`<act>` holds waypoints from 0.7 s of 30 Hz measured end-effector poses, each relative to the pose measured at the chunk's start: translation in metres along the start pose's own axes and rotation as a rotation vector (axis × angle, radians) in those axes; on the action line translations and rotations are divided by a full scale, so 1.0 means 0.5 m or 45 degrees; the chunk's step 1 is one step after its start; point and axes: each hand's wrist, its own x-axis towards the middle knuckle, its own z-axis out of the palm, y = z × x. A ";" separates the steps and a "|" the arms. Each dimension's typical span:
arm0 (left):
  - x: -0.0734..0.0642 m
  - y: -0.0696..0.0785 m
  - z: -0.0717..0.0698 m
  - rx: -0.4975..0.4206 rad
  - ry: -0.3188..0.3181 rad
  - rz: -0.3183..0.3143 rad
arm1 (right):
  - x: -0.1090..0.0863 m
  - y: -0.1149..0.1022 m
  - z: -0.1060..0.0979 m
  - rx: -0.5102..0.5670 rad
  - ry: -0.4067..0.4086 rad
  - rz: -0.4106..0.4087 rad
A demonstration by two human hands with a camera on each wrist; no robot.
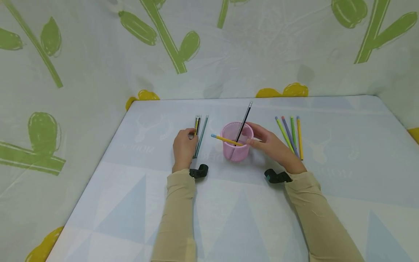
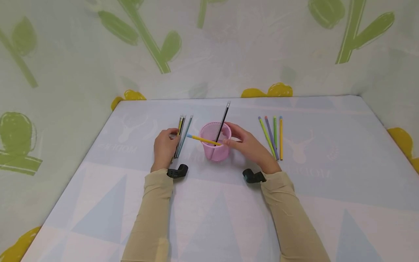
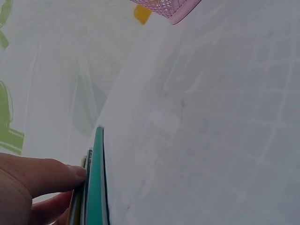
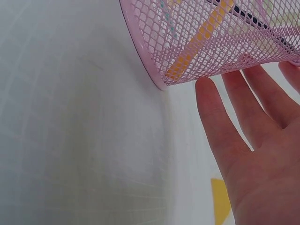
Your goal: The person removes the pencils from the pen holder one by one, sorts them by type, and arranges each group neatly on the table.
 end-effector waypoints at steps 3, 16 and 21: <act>0.000 0.001 0.000 0.007 -0.016 -0.009 | 0.000 -0.001 0.000 0.005 -0.003 0.007; 0.002 0.003 -0.002 0.029 -0.056 -0.049 | -0.003 -0.005 0.000 0.007 -0.003 0.024; 0.001 0.005 -0.003 0.035 -0.055 -0.049 | -0.001 -0.004 -0.001 0.006 0.004 0.010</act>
